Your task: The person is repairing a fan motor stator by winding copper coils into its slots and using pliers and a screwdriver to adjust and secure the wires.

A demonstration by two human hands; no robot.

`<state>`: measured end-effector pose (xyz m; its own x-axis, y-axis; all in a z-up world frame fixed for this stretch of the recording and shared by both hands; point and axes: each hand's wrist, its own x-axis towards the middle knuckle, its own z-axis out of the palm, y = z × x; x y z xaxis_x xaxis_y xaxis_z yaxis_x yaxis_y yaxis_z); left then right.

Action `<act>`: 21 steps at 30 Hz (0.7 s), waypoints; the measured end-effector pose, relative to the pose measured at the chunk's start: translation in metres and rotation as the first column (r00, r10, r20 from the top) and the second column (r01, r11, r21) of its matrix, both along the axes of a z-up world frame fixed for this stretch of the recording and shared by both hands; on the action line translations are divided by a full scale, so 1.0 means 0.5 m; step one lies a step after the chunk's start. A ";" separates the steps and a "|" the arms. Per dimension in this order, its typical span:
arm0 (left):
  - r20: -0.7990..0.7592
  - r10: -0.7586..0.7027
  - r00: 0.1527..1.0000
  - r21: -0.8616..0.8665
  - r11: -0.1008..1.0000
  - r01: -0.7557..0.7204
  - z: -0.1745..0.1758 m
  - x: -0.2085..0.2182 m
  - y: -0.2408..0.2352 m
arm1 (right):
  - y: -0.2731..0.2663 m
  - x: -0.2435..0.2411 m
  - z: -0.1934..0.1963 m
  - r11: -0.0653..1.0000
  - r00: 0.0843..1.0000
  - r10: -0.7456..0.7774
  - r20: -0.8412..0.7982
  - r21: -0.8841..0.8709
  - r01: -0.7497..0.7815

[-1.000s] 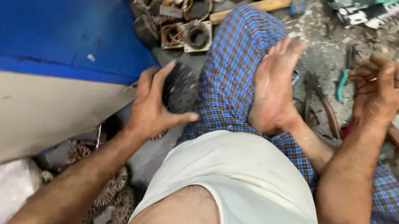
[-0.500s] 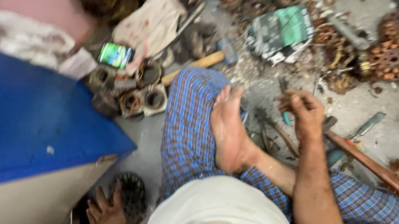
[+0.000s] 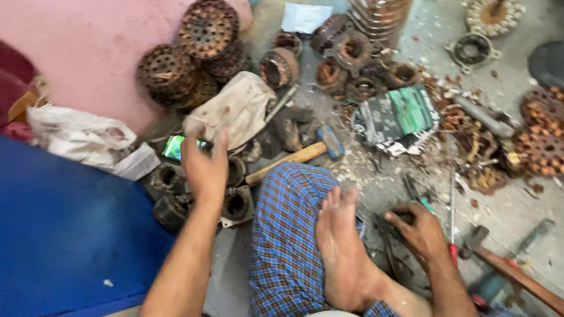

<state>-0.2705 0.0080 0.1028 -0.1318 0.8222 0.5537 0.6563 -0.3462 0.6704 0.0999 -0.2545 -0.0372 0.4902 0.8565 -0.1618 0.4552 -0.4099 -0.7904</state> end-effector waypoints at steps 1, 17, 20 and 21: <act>0.192 0.056 0.980 -0.063 0.997 -0.045 -0.006 0.007 0.067 | -0.002 -0.002 -0.002 1.000 1.000 -0.008 0.009 -0.002 0.008; 0.759 0.573 0.311 -0.596 0.803 -0.025 0.020 -0.047 0.435 | 0.008 -0.028 0.040 0.994 0.984 -0.041 0.173 -0.097 0.059; 0.818 0.504 0.276 -0.510 0.858 -0.057 0.032 -0.046 0.431 | 0.010 -0.025 0.042 0.994 0.989 -0.031 0.147 -0.095 0.045; 0.846 0.451 0.284 -0.456 0.889 -0.055 0.036 -0.043 0.427 | 0.010 -0.025 0.043 0.993 0.988 -0.029 0.155 -0.109 0.047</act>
<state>-0.2920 0.2215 0.1210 -0.6127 0.7169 -0.3327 -0.4365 0.0440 0.8986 0.0873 -0.2495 -0.0158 0.5483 0.8175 -0.1764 0.5494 -0.5111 -0.6610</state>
